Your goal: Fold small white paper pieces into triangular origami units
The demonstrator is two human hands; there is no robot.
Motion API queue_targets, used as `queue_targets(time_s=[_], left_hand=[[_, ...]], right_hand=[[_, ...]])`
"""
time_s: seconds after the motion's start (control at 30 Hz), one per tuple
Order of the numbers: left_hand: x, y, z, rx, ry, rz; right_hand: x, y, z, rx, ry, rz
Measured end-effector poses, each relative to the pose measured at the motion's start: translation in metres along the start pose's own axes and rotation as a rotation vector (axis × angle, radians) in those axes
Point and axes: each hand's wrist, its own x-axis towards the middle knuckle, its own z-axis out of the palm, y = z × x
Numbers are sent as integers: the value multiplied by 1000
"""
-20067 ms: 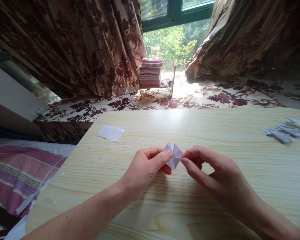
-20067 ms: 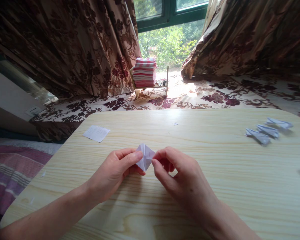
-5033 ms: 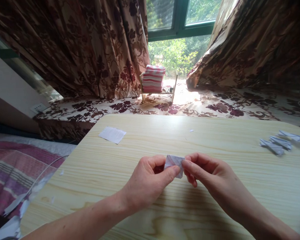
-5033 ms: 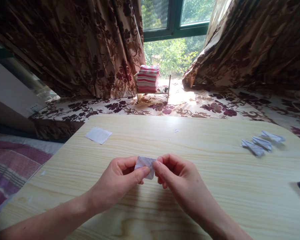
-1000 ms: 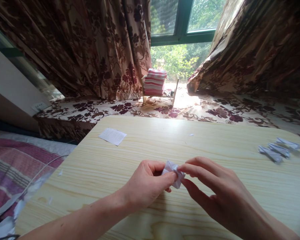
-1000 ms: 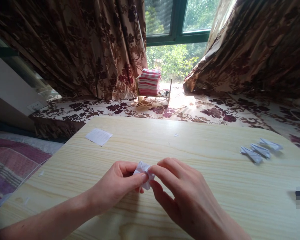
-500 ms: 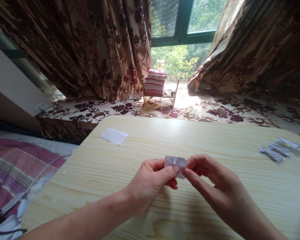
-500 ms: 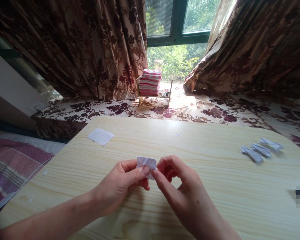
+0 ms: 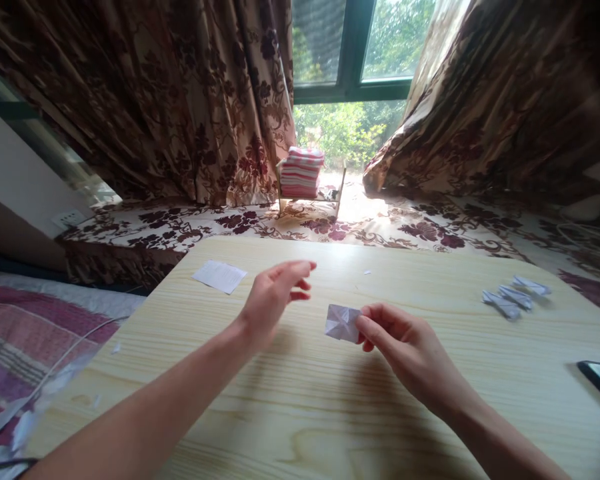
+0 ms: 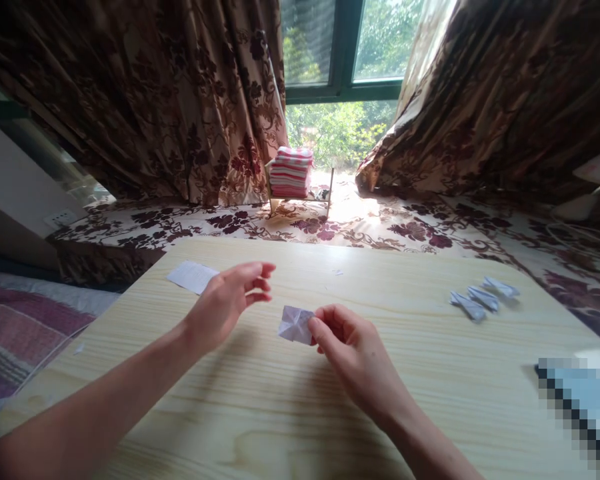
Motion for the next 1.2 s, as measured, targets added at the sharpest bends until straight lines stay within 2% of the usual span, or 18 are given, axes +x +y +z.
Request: queue_targets(time_s=[0.03, 0.13, 0.2, 0.23, 0.3, 0.37, 0.5, 0.53, 0.57, 0.63, 0.8, 0.93, 1.0, 1.07, 1.2], left_hand=[[20, 9, 5, -47, 63, -2], [75, 41, 28, -25, 123, 30], [93, 58, 45, 50, 118, 71], [94, 64, 51, 102, 94, 93], [83, 65, 57, 225, 15, 148], [60, 54, 54, 350, -87, 227], [10, 28, 26, 541, -324, 385], [1, 24, 19, 645, -419, 489], [-6, 22, 14, 717, -479, 553], [-14, 19, 7, 790, -541, 594], [-8, 9, 3, 859, -619, 626], [-2, 2, 1, 868, -650, 652], [-1, -1, 0, 863, -660, 654], [-2, -2, 1, 850, -660, 635], [-3, -3, 5, 791, -635, 530]], right_hand=[[2, 1, -1, 13, -1, 29], [5, 1, -1, 33, 19, 55], [4, 1, -1, 37, 28, 14], [4, 2, -1, 43, 36, -10], [7, 7, -1, 94, 88, -38], [12, 15, -1, 182, 122, -55], [18, 21, -2, 273, 121, -78], [17, 20, -3, 283, 119, -82], [16, 19, -3, 289, 114, -86], [14, 14, -3, 276, 103, -94], [12, 5, -7, 181, 6, -69], [12, 5, -10, 191, 31, -42], [11, 5, -10, 179, -19, -17], [9, 4, -9, 169, -59, 3], [6, 1, -7, 187, -31, 22]])
